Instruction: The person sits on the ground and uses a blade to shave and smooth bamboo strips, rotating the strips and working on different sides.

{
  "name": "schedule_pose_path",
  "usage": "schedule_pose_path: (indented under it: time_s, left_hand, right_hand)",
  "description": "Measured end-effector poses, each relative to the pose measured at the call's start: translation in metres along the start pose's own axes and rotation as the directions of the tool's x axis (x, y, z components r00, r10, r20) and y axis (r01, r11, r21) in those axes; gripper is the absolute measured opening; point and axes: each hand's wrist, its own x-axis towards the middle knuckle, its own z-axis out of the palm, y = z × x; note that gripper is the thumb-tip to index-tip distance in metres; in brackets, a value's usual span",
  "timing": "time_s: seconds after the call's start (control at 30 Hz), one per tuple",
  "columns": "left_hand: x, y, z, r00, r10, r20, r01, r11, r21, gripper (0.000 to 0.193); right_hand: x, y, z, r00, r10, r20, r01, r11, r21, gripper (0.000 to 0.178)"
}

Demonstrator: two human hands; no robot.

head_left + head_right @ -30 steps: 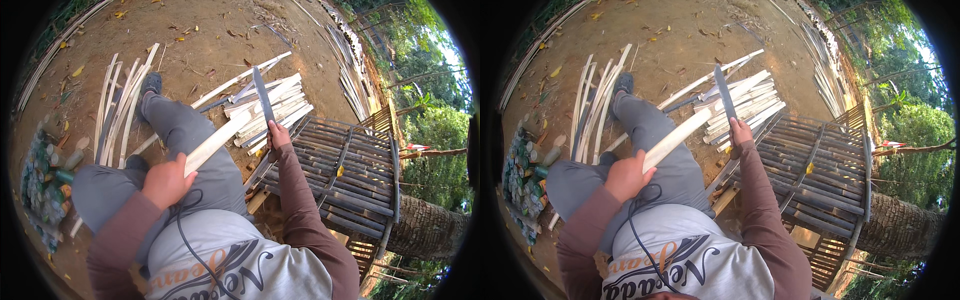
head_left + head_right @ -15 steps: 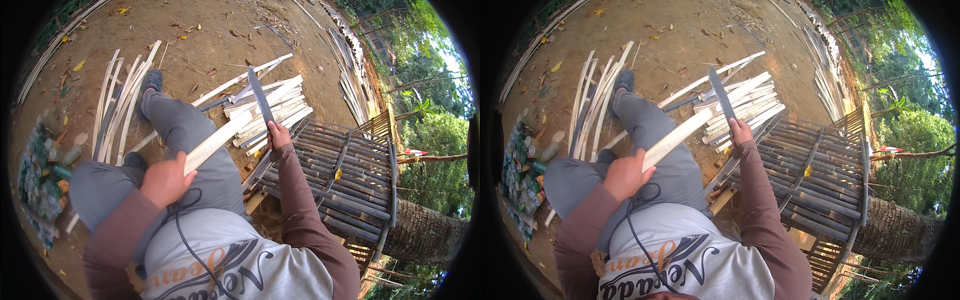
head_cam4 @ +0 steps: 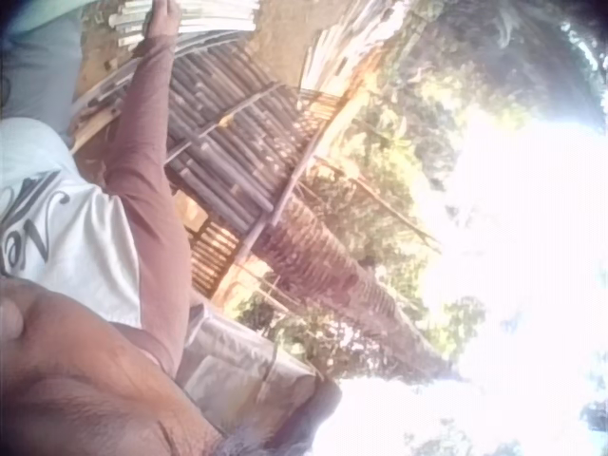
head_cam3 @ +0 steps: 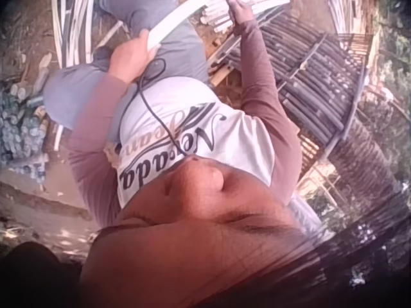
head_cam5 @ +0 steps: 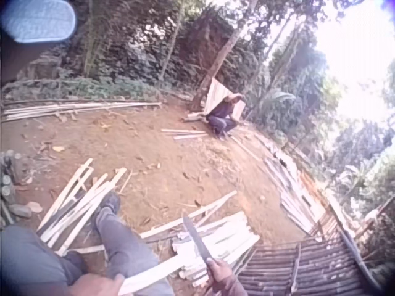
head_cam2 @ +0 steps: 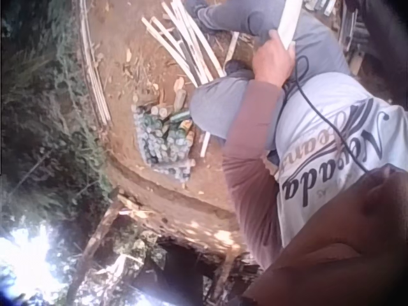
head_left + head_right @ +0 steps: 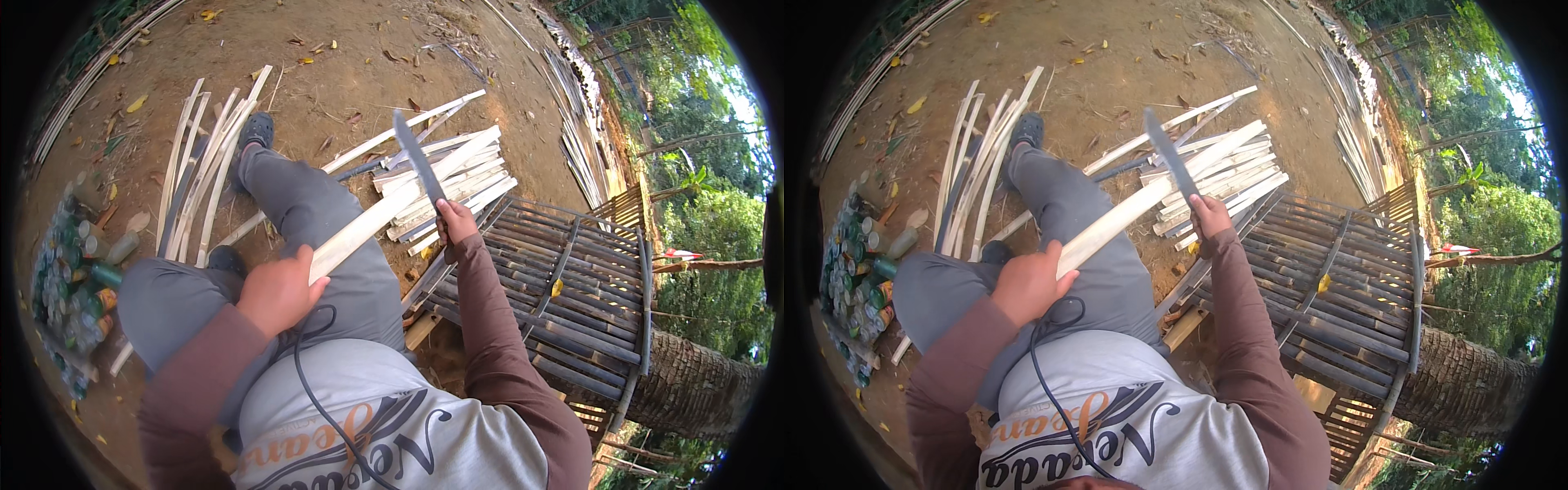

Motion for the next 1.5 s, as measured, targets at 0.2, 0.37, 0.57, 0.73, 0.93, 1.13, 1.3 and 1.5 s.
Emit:
schedule_pose_path:
  time_s: [0.2, 0.37, 0.57, 0.73, 0.93, 1.13, 1.3, 1.5]
  left_hand:
    - [-0.005, 0.001, -0.005, 0.997, -0.038, 0.065, 0.038, 0.999, -0.009, 0.040]
    - [-0.002, 0.003, -0.003, 0.999, -0.024, 0.035, 0.025, 1.000, -0.009, 0.040]
    - [-0.002, 0.001, -0.003, 0.999, -0.019, 0.046, 0.020, 1.000, -0.008, 0.041]
    - [-0.002, -0.001, -0.004, 0.998, -0.043, 0.049, 0.042, 0.999, 0.012, 0.042]
    - [-0.002, 0.001, 0.000, 0.999, -0.014, 0.029, 0.013, 1.000, 0.020, 0.043]
    - [-0.004, 0.003, -0.005, 0.999, -0.018, 0.036, 0.018, 1.000, -0.009, 0.042]
    - [-0.005, 0.000, -0.004, 0.999, -0.008, 0.036, 0.008, 1.000, -0.014, 0.041]
    - [-0.006, 0.000, -0.004, 0.999, -0.021, 0.041, 0.022, 1.000, -0.018, 0.041]
  right_hand:
    - [-0.020, 0.000, 0.008, 0.995, 0.074, 0.063, -0.061, 0.982, -0.180, 0.039]
    - [-0.007, 0.002, 0.002, 0.993, 0.071, -0.096, -0.072, 0.997, -0.011, 0.040]
    - [-0.006, -0.001, 0.005, 0.997, 0.052, -0.050, -0.051, 0.998, 0.025, 0.038]
    - [-0.020, 0.005, 0.028, 0.998, 0.015, 0.063, -0.010, 0.997, -0.082, 0.040]
    - [-0.008, 0.000, 0.004, 0.969, 0.083, -0.231, -0.080, 0.997, 0.022, 0.038]
    - [-0.012, -0.010, -0.007, 0.982, 0.089, -0.167, -0.096, 0.995, -0.036, 0.040]
    - [-0.021, -0.006, 0.020, 0.997, 0.054, 0.053, -0.049, 0.994, -0.094, 0.039]
    - [-0.015, -0.004, 0.027, 0.992, 0.071, -0.104, -0.074, 0.997, -0.027, 0.042]
